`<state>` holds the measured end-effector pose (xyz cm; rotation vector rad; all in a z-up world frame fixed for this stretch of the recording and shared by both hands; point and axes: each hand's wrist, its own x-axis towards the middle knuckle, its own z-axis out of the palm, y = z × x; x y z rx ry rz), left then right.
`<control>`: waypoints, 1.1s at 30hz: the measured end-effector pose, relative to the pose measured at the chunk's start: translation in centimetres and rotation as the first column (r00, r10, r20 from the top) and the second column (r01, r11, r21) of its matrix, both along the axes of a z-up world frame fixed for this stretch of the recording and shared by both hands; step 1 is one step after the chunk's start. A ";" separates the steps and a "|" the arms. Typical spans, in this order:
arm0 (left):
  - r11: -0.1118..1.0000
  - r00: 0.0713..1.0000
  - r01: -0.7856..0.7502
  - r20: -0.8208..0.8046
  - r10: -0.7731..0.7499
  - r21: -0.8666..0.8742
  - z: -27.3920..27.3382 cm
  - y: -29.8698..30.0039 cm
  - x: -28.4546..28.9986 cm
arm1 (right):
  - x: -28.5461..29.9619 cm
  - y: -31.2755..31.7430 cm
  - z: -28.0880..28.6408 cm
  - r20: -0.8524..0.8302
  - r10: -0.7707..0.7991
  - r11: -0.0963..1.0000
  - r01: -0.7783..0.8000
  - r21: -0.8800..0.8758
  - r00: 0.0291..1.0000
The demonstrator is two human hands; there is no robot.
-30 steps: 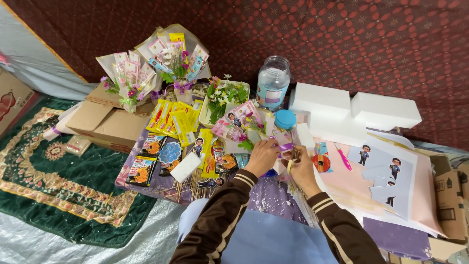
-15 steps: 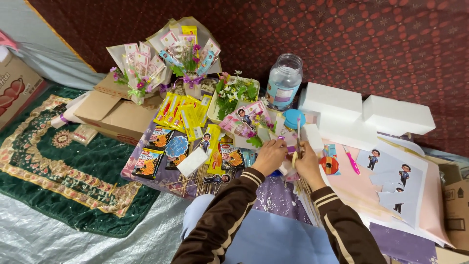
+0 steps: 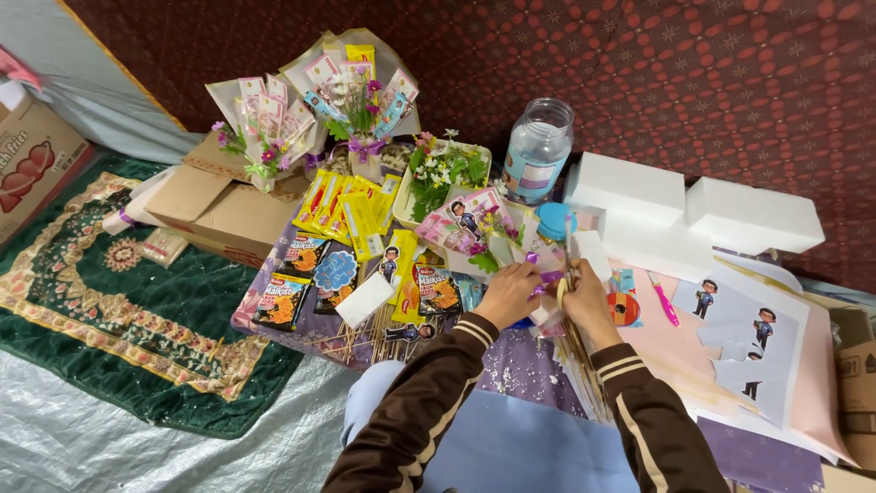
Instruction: Assembling and decorating gift bouquets with snacks, money, and ribbons
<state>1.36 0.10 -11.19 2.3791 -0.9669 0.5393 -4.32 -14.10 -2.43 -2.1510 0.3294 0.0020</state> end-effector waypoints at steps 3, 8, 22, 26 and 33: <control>1.000 0.999 0.003 -0.034 -0.003 -0.003 0.1 0.2 0.0 | 0.2 0.3 -0.4 -0.002 0.006 1.000 -0.006 0.025 1.000; 1.000 0.998 -0.004 -0.056 0.004 0.004 -0.4 0.1 0.1 | -0.1 0.9 0.8 -0.049 0.043 0.998 -0.045 -0.049 0.998; 1.000 0.997 -0.017 0.070 0.017 -0.004 -0.7 -0.7 -0.4 | 1.9 -0.8 -3.4 -0.002 -0.099 0.971 0.097 0.218 0.995; 0.999 0.981 -0.030 0.193 0.033 -0.017 -1.4 -1.2 -0.4 | 2.1 -1.4 -3.8 -0.046 -0.090 0.970 0.098 0.223 0.995; 0.999 0.961 -0.027 0.274 0.033 -0.023 -3.6 -1.8 0.5 | -0.9 -1.7 1.3 -0.084 0.068 0.991 -0.077 -0.109 0.994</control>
